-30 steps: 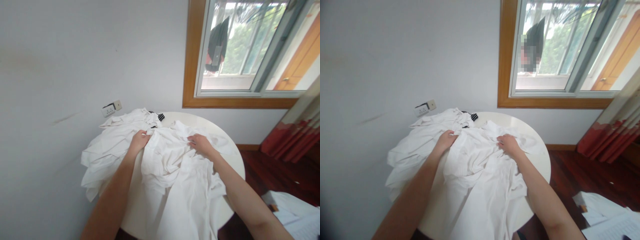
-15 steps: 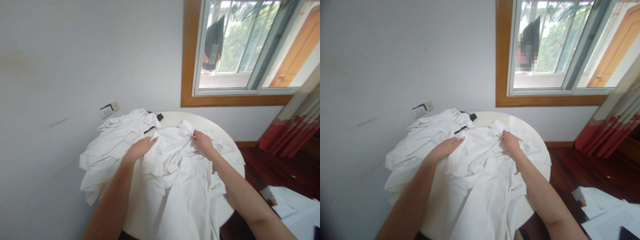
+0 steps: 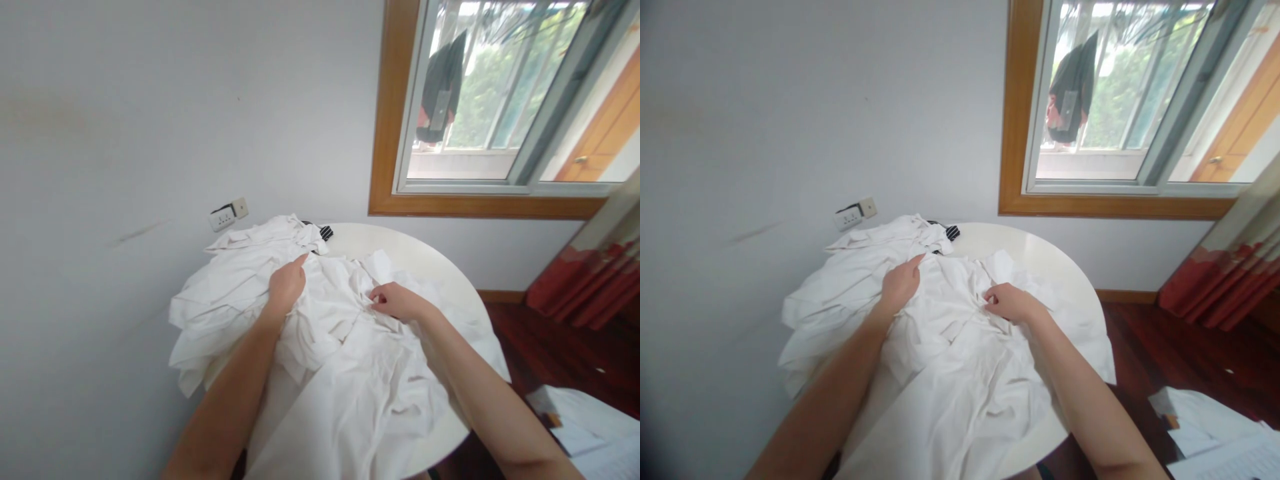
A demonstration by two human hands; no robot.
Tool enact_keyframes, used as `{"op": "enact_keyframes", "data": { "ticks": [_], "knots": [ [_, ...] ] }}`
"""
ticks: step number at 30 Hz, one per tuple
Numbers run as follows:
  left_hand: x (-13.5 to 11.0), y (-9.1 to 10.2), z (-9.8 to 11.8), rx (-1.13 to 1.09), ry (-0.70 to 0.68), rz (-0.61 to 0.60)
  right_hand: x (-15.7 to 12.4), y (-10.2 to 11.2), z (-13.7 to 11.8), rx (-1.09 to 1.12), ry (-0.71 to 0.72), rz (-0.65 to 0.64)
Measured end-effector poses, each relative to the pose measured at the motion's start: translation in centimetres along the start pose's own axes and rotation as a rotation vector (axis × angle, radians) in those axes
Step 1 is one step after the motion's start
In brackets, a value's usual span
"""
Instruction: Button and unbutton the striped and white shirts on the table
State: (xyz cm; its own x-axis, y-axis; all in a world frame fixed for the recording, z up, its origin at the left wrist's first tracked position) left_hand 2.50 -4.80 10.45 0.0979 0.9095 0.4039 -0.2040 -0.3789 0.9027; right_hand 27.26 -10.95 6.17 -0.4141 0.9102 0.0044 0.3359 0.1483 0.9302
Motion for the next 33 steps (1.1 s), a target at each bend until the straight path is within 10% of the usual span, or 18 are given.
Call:
{"op": "enact_keyframes", "data": {
  "ticks": [9, 24, 33],
  "knots": [
    [-0.2, 0.1, 1.3, -0.065, -0.106, 0.1, 0.3, 2.7, 1.8, -0.343, -0.105, 0.299],
    [0.0, 0.4, 0.5, -0.304, -0.17, 0.243, 3.3, -0.5, 2.3, -0.271, -0.165, 0.318],
    [0.2, -0.3, -0.1, -0.101, -0.032, 0.095, -1.3, 6.2, 8.1, -0.077, -0.467, 0.797]
  ]
}}
Point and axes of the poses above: each hand's wrist, its own x-axis towards the middle knuckle, its own y-axis out of the back of the hand, z = x × y, the point moved 7 cm from there along x, towards the middle knuckle, and after that the axes turned 6 degrees about -x, right-handed, at the moved point
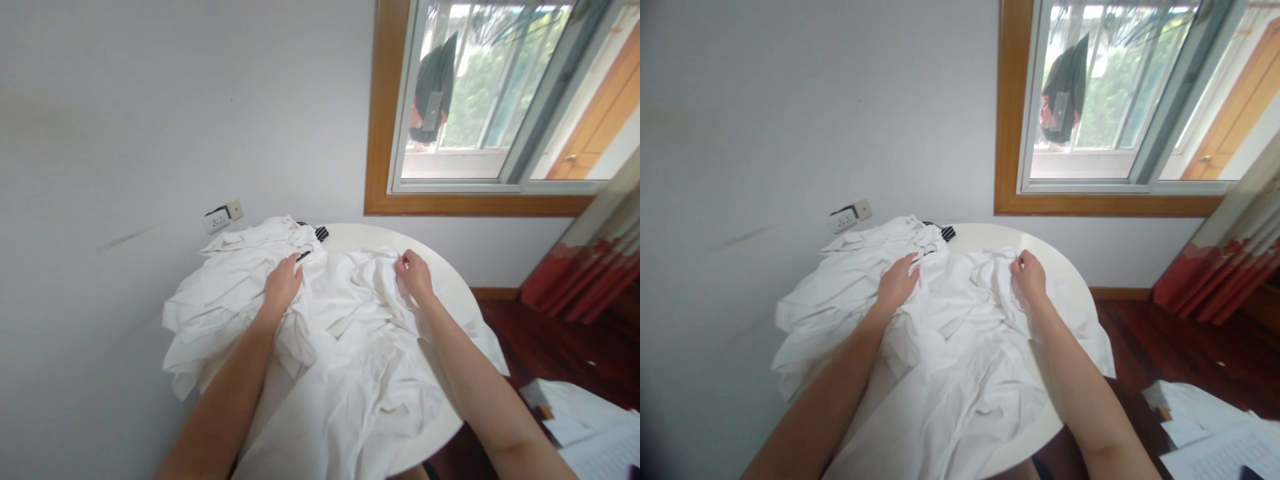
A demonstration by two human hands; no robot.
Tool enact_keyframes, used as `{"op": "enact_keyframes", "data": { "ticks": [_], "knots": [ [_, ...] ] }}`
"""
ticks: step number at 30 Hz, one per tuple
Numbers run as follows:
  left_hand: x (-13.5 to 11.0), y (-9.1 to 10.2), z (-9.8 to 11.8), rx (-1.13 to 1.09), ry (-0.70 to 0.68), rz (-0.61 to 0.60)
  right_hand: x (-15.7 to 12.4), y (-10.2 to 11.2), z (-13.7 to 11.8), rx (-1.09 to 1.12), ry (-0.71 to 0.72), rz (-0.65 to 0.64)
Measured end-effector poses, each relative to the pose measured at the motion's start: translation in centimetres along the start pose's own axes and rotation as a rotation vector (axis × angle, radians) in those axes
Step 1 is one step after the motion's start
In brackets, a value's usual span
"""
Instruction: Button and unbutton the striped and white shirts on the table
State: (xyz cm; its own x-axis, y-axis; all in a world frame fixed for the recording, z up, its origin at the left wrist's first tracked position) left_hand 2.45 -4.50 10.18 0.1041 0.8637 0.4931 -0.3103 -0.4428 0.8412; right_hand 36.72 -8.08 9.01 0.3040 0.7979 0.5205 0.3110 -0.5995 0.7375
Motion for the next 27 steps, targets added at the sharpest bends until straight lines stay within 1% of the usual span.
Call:
{"op": "enact_keyframes", "data": {
  "ticks": [2, 4, 5, 6, 7, 8, 11, 13, 16, 17, 19, 20, 21, 23, 25, 27],
  "knots": [
    [0.2, -0.5, 0.4, 0.054, -0.005, -0.037, 0.6, 1.1, 1.6, 0.112, -0.058, 0.049],
    [0.9, -1.0, 0.9, 0.085, -0.01, -0.057, 0.9, 1.7, 2.6, 0.278, -0.081, 0.08],
    [1.3, -1.3, 1.3, 0.093, -0.013, -0.06, 1.0, 1.9, 2.8, 0.375, -0.072, 0.071],
    [1.9, -1.7, 1.7, 0.099, -0.014, -0.065, 1.1, 1.9, 2.8, 0.47, -0.051, 0.035],
    [2.5, -2.1, 2.0, 0.105, -0.016, -0.073, 1.1, 1.7, 2.5, 0.557, -0.022, -0.031],
    [3.1, -2.6, 2.3, 0.114, -0.018, -0.085, 0.9, 1.5, 2.0, 0.63, 0.01, -0.124],
    [5.0, -4.3, 3.2, 0.164, -0.027, -0.143, -0.5, 0.5, -0.2, 0.747, 0.109, -0.479],
    [6.2, -5.2, 3.6, 0.198, -0.046, -0.172, -2.1, -0.1, -2.1, 0.748, 0.191, -0.703],
    [8.1, -5.5, 3.8, 0.2, -0.047, -0.153, -4.7, -1.3, -4.9, 0.698, 0.336, -0.998],
    [8.7, -5.4, 3.7, 0.186, -0.026, -0.134, -5.6, -1.7, -5.7, 0.67, 0.382, -1.085],
    [9.6, -5.3, 3.2, 0.143, 0.043, -0.1, -7.0, -2.4, -6.7, 0.594, 0.449, -1.191],
    [9.9, -5.3, 2.9, 0.115, 0.075, -0.092, -7.4, -2.6, -7.0, 0.554, 0.47, -1.208],
    [9.9, -5.3, 2.8, 0.087, 0.094, -0.091, -7.5, -2.6, -7.3, 0.524, 0.481, -1.197],
    [9.5, -5.3, 3.0, 0.046, 0.077, -0.087, -7.4, -2.3, -7.5, 0.502, 0.489, -1.125],
    [8.3, -4.9, 4.1, 0.027, -0.008, -0.048, -6.8, -2.1, -7.4, 0.503, 0.459, -1.036],
    [6.5, -4.0, 5.7, 0.004, -0.126, 0.019, -6.1, -2.3, -6.9, 0.459, 0.37, -0.948]
  ]
}}
Point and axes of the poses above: each hand's wrist, its own x-axis towards the middle knuckle, its own y-axis out of the back of the hand, z = x × y, the point moved 7 cm from there along x, towards the middle knuckle, and after that the axes turned 6 degrees about -x, right-handed, at the moved point
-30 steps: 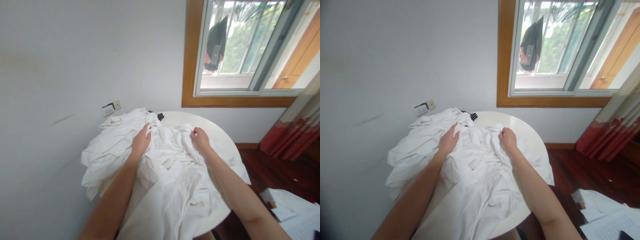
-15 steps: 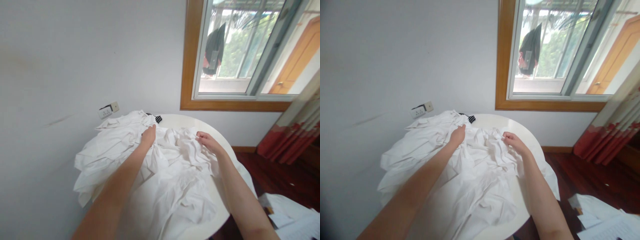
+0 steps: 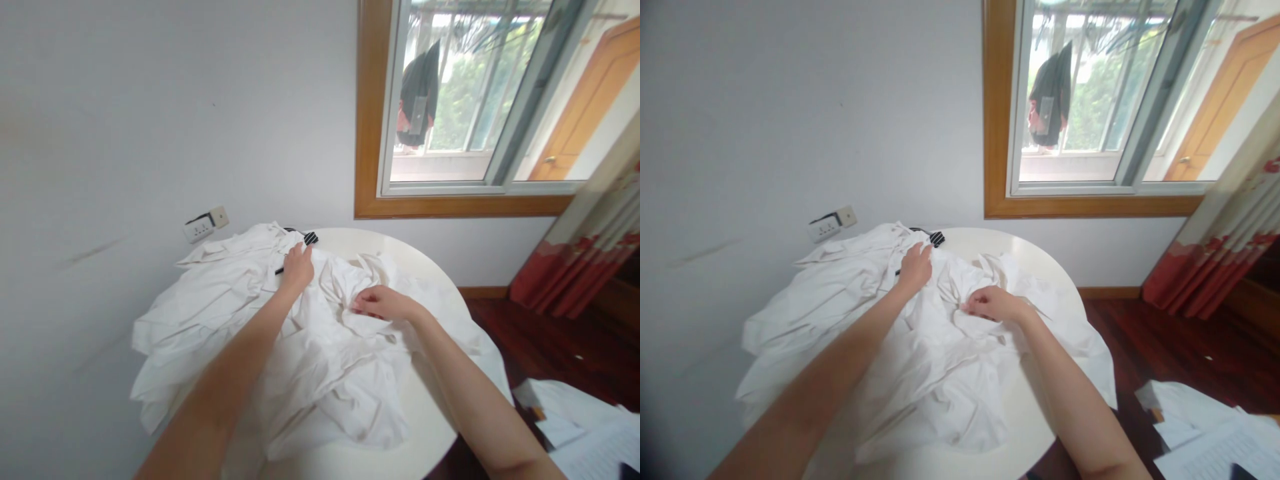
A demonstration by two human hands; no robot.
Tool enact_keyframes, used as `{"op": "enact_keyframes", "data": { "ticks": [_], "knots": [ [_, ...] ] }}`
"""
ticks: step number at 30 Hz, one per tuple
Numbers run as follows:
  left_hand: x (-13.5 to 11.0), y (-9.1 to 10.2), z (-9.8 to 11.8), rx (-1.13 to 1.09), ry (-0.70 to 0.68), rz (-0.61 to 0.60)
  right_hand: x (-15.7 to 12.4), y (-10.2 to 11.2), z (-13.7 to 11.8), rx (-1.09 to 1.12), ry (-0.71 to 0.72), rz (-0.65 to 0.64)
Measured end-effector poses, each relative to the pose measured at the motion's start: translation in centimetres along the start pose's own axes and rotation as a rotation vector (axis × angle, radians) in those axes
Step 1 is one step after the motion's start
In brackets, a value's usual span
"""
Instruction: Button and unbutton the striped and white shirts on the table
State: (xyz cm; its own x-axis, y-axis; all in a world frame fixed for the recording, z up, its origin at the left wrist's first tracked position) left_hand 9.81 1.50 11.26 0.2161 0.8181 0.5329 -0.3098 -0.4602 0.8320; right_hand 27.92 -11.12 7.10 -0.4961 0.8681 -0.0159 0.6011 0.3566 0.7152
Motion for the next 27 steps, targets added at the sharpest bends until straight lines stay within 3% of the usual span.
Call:
{"op": "enact_keyframes", "data": {
  "ticks": [2, 5, 7, 10, 13, 17, 22, 24, 27],
  "knots": [
    [-2.1, 0.3, 2.1, -0.064, -0.13, 0.007, 0.4, 0.8, 1.0, -0.106, -0.119, 0.152],
    [-5.9, -0.8, 4.9, -0.191, -0.306, -0.098, 0.7, 2.0, 1.9, -0.365, -0.277, 0.429],
    [-8.0, -2.3, 5.4, -0.237, -0.305, -0.153, 1.0, 1.9, 2.3, -0.48, -0.349, 0.521],
    [-9.7, -4.4, 5.4, -0.242, -0.289, -0.226, 2.1, 0.8, 2.8, -0.549, -0.329, 0.5],
    [-9.8, -5.1, 5.2, -0.243, -0.289, -0.236, 3.4, -0.1, 2.6, -0.572, -0.21, 0.479],
    [-9.6, -4.1, 5.1, -0.28, -0.262, -0.211, 4.1, -0.1, 1.6, -0.572, -0.137, 0.549],
    [-9.7, -2.4, 5.0, -0.298, -0.193, -0.103, 2.9, 0.6, -2.1, -0.579, -0.04, 0.746],
    [-9.7, -2.8, 5.0, -0.275, -0.194, -0.143, 3.1, -0.4, -3.3, -0.628, 0.03, 0.699],
    [-9.5, -4.4, 4.5, -0.221, -0.177, -0.289, 4.3, -3.3, -3.5, -0.729, 0.114, 0.492]
  ]
}}
Point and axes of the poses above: each hand's wrist, its own x-axis towards the middle knuckle, its own y-axis out of the back of the hand, z = x × y, the point moved 7 cm from there along x, towards the middle knuckle, and after that the axes turned 6 degrees about -x, right-handed, at the moved point
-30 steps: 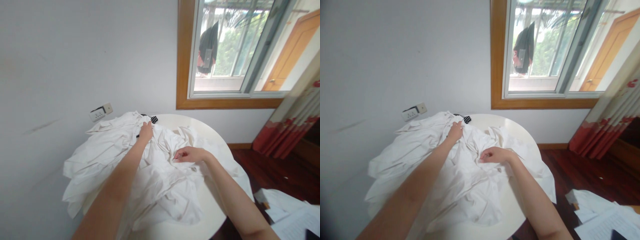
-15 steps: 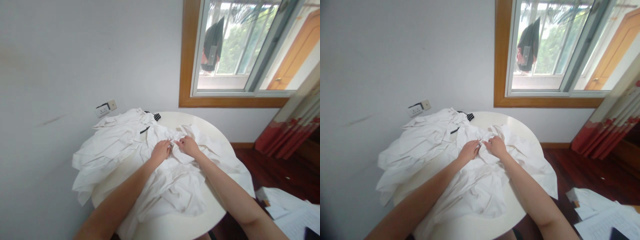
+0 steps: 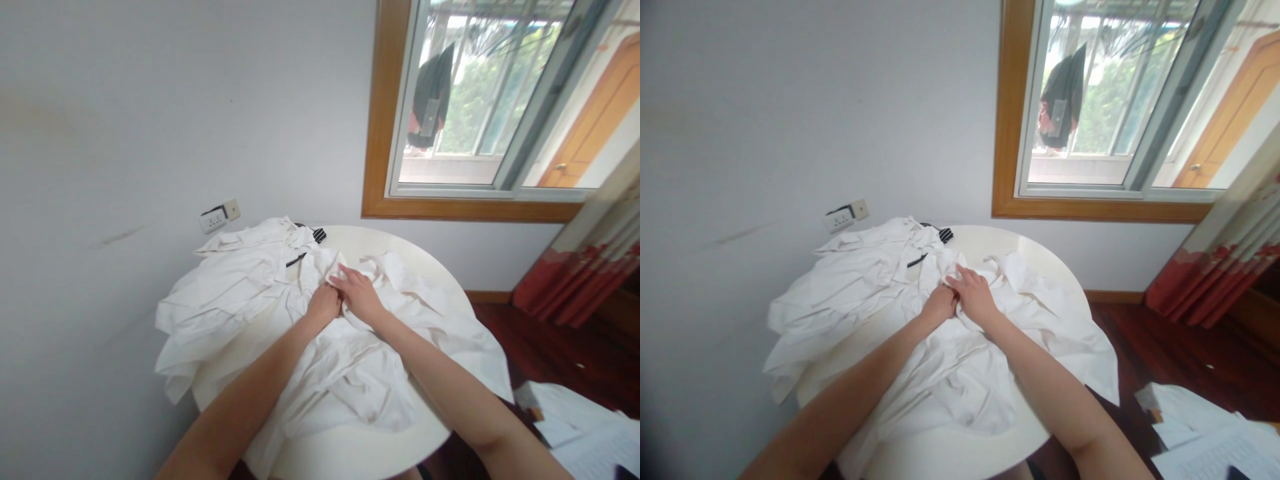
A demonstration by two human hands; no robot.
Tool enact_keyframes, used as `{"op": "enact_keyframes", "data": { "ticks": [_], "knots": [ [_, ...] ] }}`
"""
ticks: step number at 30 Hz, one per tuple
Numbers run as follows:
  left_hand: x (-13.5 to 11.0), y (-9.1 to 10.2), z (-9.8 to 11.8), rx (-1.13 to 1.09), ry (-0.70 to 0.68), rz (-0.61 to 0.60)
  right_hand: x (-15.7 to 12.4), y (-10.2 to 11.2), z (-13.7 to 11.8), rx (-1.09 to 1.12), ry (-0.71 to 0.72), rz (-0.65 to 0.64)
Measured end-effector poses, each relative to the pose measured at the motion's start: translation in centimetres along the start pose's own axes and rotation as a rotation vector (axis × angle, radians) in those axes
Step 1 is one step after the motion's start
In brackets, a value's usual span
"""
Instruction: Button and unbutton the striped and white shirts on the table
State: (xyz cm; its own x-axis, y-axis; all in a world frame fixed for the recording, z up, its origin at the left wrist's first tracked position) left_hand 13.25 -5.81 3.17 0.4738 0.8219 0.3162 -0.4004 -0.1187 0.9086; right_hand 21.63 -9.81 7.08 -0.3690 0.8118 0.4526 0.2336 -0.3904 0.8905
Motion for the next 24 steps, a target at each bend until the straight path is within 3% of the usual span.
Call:
{"op": "enact_keyframes", "data": {
  "ticks": [3, 7, 12, 15, 20, 24],
  "knots": [
    [0.2, -0.5, -0.9, -0.025, 0.007, -0.061, -0.5, -2.4, -0.5, 0.0, 0.027, -0.105],
    [0.5, 0.7, -1.9, -0.254, 0.009, 0.012, -0.8, -3.2, 0.2, 0.005, -0.046, -0.09],
    [0.4, 1.8, -4.4, -0.593, 0.288, 0.155, -0.8, -3.7, 0.6, 0.008, -0.055, -0.088],
    [0.4, 1.6, -4.9, -0.737, 0.352, 0.163, -0.8, -4.1, 0.2, 0.04, 0.019, -0.099],
    [0.4, 1.4, -5.4, -0.677, 0.359, 0.167, -0.9, -2.8, -0.1, 0.207, 0.128, -0.078],
    [0.2, 0.9, -5.6, -0.75, 0.372, 0.103, -0.6, -1.1, 2.9, 0.324, -0.057, -0.008]
  ]
}}
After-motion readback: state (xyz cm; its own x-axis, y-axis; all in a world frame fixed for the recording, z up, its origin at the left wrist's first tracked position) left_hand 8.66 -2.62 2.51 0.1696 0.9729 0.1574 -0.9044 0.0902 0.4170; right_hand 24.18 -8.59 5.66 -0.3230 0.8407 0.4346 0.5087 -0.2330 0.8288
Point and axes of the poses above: each hand's wrist, its own x-axis towards the middle knuckle, its own y-axis out of the back of the hand, z = x × y, the point moved 7 cm from there along x, towards the middle knuckle, and after that the axes turned 6 degrees about -x, right-handed, at the moved point
